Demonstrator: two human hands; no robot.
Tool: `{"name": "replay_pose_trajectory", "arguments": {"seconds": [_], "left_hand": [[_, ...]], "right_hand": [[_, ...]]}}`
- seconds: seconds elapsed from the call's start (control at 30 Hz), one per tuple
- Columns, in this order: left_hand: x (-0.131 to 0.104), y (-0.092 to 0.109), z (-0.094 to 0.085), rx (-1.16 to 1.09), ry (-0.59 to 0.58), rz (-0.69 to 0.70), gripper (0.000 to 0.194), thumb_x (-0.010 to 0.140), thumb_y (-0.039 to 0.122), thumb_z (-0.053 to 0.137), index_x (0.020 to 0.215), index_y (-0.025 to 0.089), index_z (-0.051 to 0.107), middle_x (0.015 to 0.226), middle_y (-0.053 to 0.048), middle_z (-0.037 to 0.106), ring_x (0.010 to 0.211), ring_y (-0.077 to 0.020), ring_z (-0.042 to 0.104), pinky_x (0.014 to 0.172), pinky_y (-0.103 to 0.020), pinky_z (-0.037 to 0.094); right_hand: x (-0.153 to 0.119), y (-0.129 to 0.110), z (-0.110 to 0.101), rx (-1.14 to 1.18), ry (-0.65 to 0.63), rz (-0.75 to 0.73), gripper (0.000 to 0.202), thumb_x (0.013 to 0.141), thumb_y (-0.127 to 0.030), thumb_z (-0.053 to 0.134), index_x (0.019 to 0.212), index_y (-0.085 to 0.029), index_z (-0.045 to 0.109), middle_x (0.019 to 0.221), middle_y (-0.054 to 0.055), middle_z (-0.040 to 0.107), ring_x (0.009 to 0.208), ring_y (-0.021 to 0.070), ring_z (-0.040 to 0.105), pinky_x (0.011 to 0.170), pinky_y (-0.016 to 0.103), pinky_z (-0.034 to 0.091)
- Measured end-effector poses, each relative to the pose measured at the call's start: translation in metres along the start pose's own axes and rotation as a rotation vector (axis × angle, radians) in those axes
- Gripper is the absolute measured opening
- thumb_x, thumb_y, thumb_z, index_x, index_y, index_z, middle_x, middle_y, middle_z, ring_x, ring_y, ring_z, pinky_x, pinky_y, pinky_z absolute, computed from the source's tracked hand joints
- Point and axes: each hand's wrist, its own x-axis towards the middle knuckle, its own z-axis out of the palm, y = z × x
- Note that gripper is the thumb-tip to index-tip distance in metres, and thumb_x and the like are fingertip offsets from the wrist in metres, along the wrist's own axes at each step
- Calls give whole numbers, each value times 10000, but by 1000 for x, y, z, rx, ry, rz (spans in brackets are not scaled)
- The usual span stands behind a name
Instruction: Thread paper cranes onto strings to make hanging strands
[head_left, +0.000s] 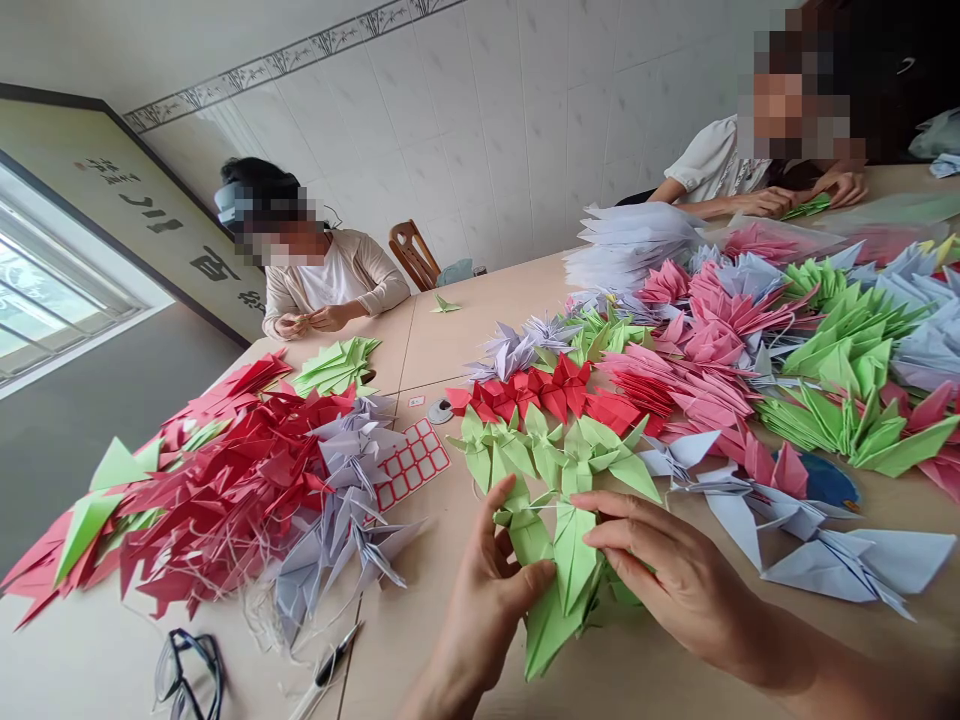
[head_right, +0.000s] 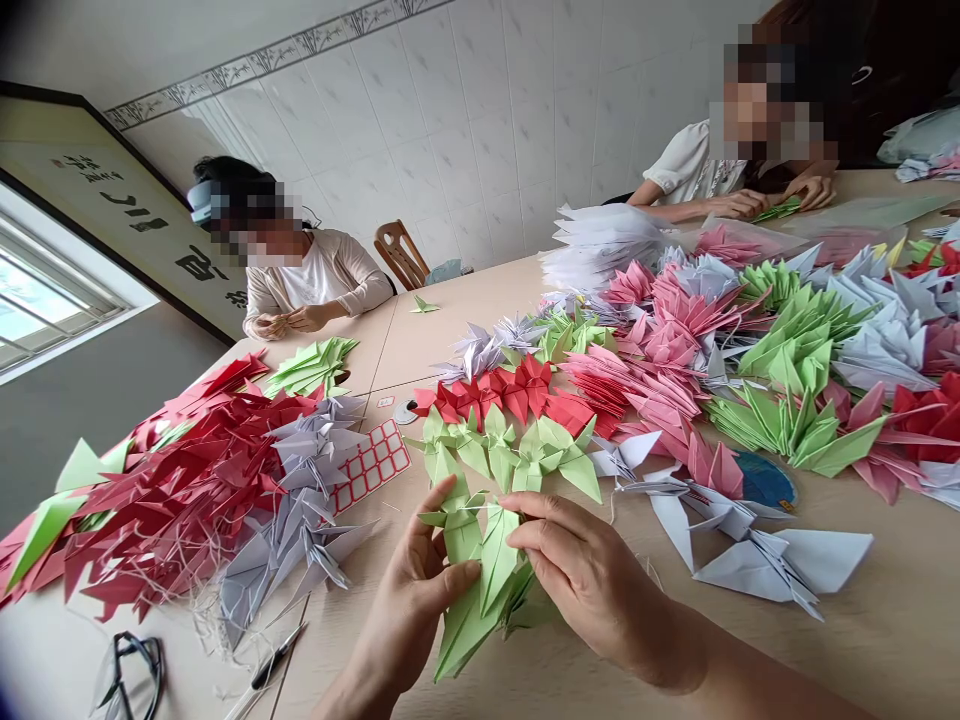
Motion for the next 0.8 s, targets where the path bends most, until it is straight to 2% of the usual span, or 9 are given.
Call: {"name": "replay_pose_trajectory", "arguments": {"seconds": [0.1, 0.23, 0.37, 0.47, 0.67, 0.8], "left_hand": [[-1, 0, -1, -59, -33, -18, 781, 726, 181, 801, 1407, 252, 426, 1058, -78, 694, 916, -206, 650, 769, -304, 496], [-2, 1, -2, -31, 23, -19, 594, 839, 251, 713, 1382, 239, 471, 979, -46, 691, 779, -135, 628, 671, -240, 468], [-3, 0, 0, 37, -39, 25, 800, 774, 227, 788, 1447, 254, 358, 1027, -71, 706, 884, -178, 650, 809, -309, 498], [-5, 0, 3, 95, -54, 13, 918, 742, 219, 817, 1473, 290, 266, 1054, -80, 707, 855, -184, 661, 764, -322, 516], [-6, -1, 7, 92, -42, -32, 1008, 678, 187, 863, 1459, 298, 236, 1028, -68, 711, 794, -168, 673, 744, -322, 533], [-5, -4, 4, 55, -88, 7, 889, 750, 210, 811, 1454, 282, 273, 1103, -96, 700, 892, -196, 668, 757, -323, 530]], "right_hand": [[1, -1, -1, -18, 31, -39, 235, 890, -1, 508, 952, -197, 622, 1107, 112, 716, 995, 152, 711, 890, 211, 557], [3, -2, -4, -18, 24, -53, 253, 893, 2, 482, 946, -197, 629, 1098, 116, 715, 992, 156, 712, 863, 211, 568], [2, -3, -5, -23, 22, -41, 257, 886, 4, 475, 928, -196, 631, 1109, 121, 707, 994, 159, 711, 843, 208, 574], [2, -3, -6, -34, 34, -51, 259, 879, 10, 478, 915, -194, 633, 1110, 126, 703, 976, 153, 711, 822, 198, 575], [8, -5, -10, -100, 81, -100, 266, 852, 26, 503, 869, -195, 649, 1057, 115, 728, 972, 175, 694, 853, 256, 566], [11, -5, -11, -130, 117, -91, 256, 851, 20, 515, 846, -195, 653, 1036, 110, 731, 938, 178, 687, 807, 271, 567]]}}
